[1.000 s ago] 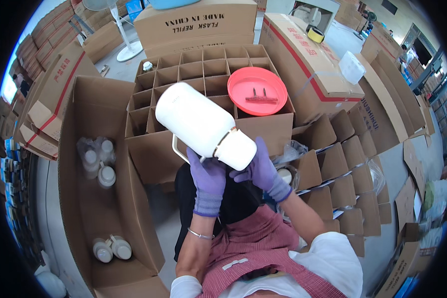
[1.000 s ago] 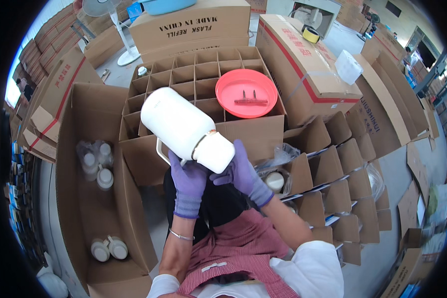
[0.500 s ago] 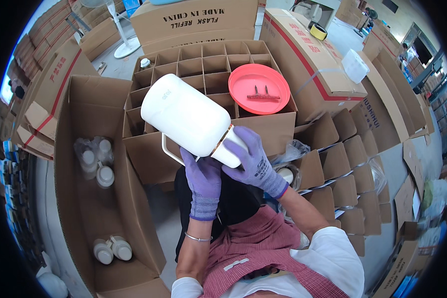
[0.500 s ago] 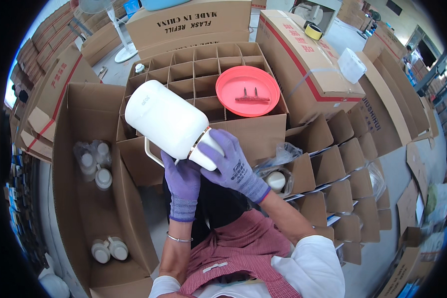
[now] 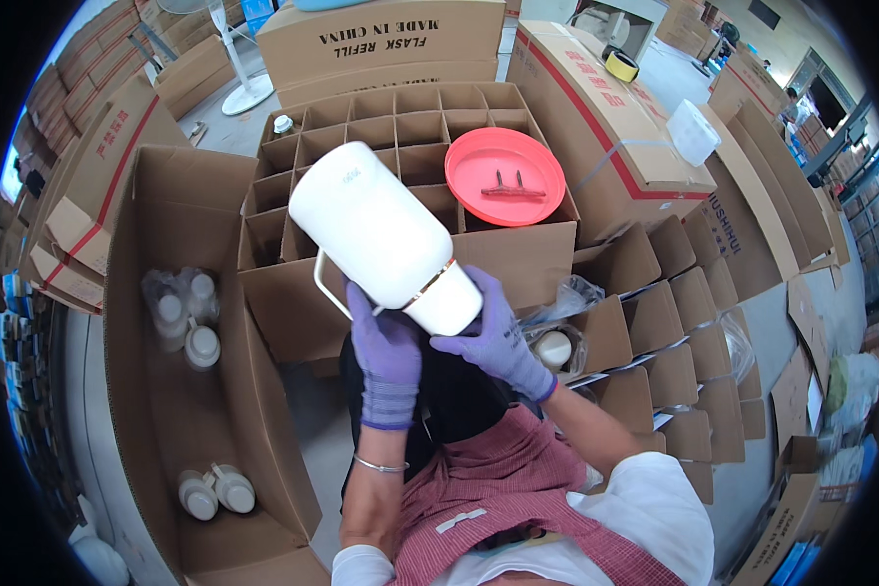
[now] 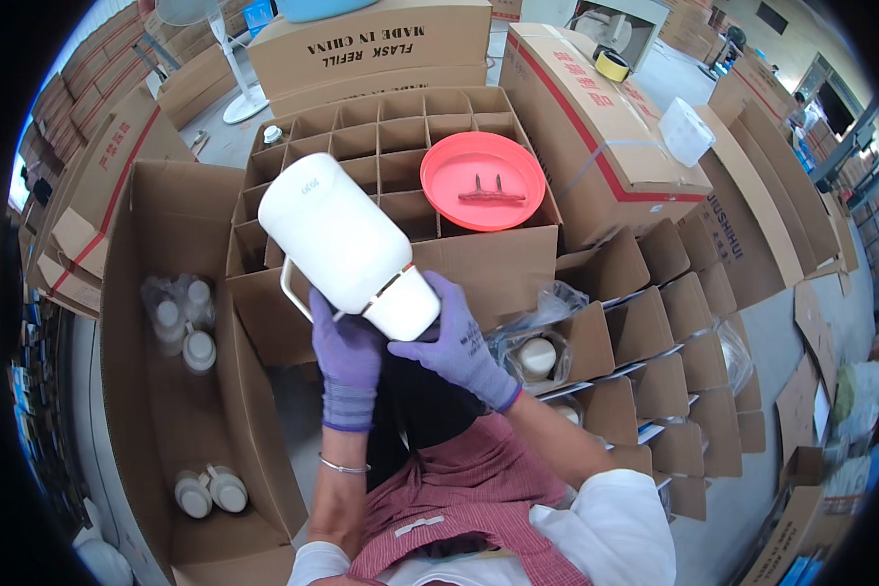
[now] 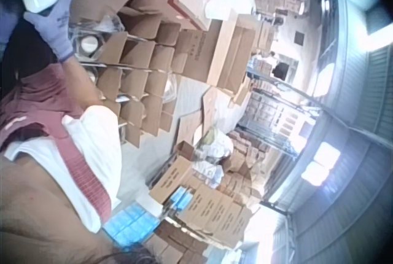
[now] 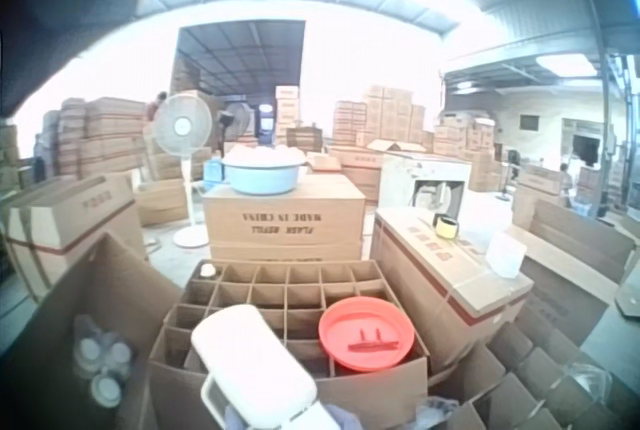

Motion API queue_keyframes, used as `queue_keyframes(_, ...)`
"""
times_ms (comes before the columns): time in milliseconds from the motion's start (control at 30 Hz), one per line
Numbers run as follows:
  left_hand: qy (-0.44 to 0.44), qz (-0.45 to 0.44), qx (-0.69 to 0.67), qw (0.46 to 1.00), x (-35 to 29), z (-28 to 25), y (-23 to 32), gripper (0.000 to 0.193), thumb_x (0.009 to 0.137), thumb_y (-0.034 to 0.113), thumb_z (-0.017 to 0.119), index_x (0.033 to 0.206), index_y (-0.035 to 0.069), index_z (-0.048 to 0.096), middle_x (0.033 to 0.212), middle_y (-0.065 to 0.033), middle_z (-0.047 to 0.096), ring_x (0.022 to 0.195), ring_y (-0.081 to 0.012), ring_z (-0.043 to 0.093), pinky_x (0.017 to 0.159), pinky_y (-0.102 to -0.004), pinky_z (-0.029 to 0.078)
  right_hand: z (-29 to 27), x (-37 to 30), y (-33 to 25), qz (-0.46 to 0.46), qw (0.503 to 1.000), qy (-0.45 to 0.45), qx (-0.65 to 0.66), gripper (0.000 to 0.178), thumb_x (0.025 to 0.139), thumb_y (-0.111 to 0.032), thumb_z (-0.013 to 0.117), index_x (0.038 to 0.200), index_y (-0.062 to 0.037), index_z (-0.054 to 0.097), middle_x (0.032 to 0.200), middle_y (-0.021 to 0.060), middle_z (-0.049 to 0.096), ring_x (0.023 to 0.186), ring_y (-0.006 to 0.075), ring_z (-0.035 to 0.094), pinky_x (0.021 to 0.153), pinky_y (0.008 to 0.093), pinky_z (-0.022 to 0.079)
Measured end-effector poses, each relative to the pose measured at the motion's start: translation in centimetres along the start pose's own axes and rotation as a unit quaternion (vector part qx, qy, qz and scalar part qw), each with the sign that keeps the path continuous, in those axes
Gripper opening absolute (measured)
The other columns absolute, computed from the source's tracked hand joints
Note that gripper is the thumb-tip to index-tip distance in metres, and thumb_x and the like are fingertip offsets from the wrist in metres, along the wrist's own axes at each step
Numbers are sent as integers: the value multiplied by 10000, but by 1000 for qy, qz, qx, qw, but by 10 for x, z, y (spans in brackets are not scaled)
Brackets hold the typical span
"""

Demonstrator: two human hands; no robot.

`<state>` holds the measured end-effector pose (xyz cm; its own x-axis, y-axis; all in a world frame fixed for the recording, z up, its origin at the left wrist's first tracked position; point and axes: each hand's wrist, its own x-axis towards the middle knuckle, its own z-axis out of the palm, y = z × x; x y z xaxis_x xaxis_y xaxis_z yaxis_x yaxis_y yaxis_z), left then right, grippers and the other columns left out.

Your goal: The person assembles white electric kettles by inserting a circular base into the kettle body, screwing on the lid, and placing the finished unit into a plastic bag. The person repeats this process for multiple kettles, placing the packaged units into a cardboard box with dividers.

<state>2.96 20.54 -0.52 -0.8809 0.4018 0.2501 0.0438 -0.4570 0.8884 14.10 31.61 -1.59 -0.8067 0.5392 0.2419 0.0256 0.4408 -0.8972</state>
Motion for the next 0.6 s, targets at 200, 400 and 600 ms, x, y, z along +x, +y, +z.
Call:
queue_keyframes(200, 26, -29, 150, 988, 19, -86, 67, 357, 1044, 172, 428, 1308, -34, 551, 1188, -156, 676, 1066, -221, 667, 919, -340, 533, -68, 121, 21, -179, 930, -60, -315, 554, 812, -267, 762, 1292, -54, 587, 1253, 144, 609, 1179, 329, 585, 997, 416, 484)
queue_keyframes(400, 6, -177, 267, 947, 0, -146, 66, 398, 1012, 286, 488, 1039, -45, 708, 916, -106, 719, 831, -154, 672, 743, -292, 526, -106, 227, 145, 14, 769, -128, -626, 389, 842, -280, 642, 1187, -100, 652, 1123, 131, 653, 1096, 330, 629, 905, 449, 522)
queue_keyframes(600, 2, -304, 125, 945, -3, -164, 55, 518, 1017, 454, 529, 1141, -27, 674, 955, -96, 734, 845, -155, 714, 748, -274, 569, -117, 213, 100, 194, 950, -76, 233, 272, 854, -303, 695, 892, -34, 680, 815, 90, 663, 819, 276, 693, 858, 431, 548)
